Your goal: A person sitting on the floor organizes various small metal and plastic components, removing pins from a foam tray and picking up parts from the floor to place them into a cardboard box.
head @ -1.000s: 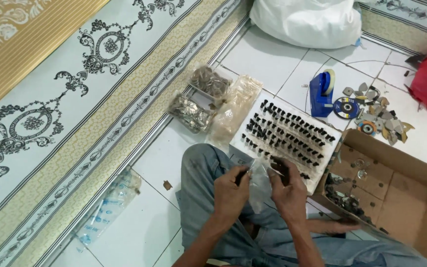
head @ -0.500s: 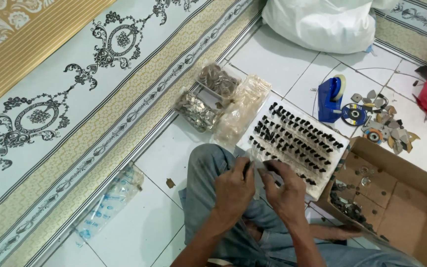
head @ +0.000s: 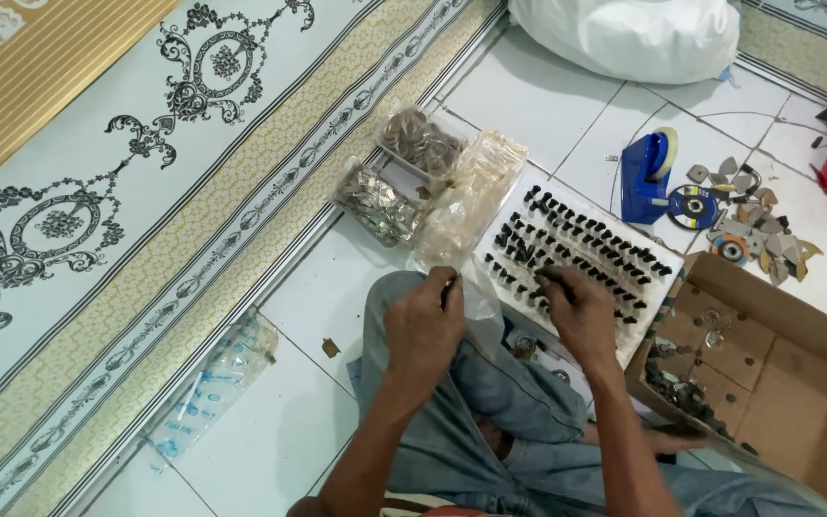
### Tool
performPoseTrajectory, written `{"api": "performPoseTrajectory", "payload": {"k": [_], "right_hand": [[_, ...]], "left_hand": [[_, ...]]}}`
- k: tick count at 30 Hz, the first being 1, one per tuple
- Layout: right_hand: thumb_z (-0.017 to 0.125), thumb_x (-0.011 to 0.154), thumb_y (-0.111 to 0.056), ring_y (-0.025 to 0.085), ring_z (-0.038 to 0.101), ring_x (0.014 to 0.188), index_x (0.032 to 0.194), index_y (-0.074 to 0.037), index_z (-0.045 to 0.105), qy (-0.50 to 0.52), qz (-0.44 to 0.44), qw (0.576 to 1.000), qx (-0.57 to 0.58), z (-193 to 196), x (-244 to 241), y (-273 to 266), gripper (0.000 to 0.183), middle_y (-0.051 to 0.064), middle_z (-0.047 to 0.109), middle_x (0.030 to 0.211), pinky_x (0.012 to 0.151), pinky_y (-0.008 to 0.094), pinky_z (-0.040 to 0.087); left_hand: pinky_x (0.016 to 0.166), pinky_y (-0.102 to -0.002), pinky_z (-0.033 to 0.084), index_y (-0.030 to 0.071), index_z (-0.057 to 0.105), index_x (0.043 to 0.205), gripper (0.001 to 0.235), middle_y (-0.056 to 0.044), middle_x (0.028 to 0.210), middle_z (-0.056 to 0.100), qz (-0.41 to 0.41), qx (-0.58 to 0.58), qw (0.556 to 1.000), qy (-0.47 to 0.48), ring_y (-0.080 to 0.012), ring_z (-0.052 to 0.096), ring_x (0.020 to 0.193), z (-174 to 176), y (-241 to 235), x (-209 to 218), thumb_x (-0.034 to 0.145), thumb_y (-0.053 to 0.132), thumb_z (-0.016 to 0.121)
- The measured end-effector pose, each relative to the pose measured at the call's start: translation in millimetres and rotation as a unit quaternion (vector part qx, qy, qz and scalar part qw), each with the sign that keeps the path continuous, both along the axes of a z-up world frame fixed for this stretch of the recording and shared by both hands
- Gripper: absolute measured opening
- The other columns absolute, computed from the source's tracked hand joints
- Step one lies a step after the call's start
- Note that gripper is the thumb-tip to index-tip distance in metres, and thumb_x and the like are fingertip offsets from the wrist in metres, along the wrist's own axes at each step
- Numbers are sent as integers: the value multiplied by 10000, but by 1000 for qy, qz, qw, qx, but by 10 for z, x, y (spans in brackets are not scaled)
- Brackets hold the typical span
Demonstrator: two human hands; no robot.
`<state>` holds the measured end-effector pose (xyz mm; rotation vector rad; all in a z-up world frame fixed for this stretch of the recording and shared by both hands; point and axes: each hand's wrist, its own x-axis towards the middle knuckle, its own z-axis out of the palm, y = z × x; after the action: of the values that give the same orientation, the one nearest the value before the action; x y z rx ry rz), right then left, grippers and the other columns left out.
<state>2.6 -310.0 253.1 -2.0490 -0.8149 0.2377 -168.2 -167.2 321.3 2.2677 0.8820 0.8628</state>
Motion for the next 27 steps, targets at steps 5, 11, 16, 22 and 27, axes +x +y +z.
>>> {"api": "performPoseTrajectory", "payload": {"k": [5,11,16,22,27], "right_hand": [[724,982,-125,436,731,889,1249,-104,741,-148,113,978,-90,-300,234,347,268,202,755,974,721,574,618],[780,914,-223,356,759,900,1223,-203,716,-313,158,922,-167,-949,360,747,316,131,761,963,853,538,613],[768,904,-184,317,765,811,1034,-195,721,-391,128,892,-188,-1283,398,900,139,96,756,847,869,526,575],[673,905,-43,372,748,840,1035,-143,740,-359,166,910,-126,-1210,389,856,178,153,749,858,946,595,529],[705,957,9,456,725,880,1094,-33,768,-142,70,987,-18,-533,374,597,156,231,742,917,781,567,591]], "left_hand": [[428,-342,520,107,743,1018,86,-149,682,727,20,29,999,-11,-279,704,524,191,111,13,961,163,710],[441,-355,535,82,769,1009,118,-172,703,742,21,-16,999,-45,-295,721,569,229,61,-71,967,166,697],[436,-410,526,56,768,1011,131,-214,698,735,27,-30,997,-65,-357,720,580,280,107,-93,961,151,693],[446,-399,544,105,762,1029,119,-167,712,739,19,12,998,-63,-332,721,594,340,219,7,973,187,697],[544,-454,585,135,737,1059,153,-150,756,749,-26,-5,999,-39,-371,735,687,102,325,250,991,236,643]]}}
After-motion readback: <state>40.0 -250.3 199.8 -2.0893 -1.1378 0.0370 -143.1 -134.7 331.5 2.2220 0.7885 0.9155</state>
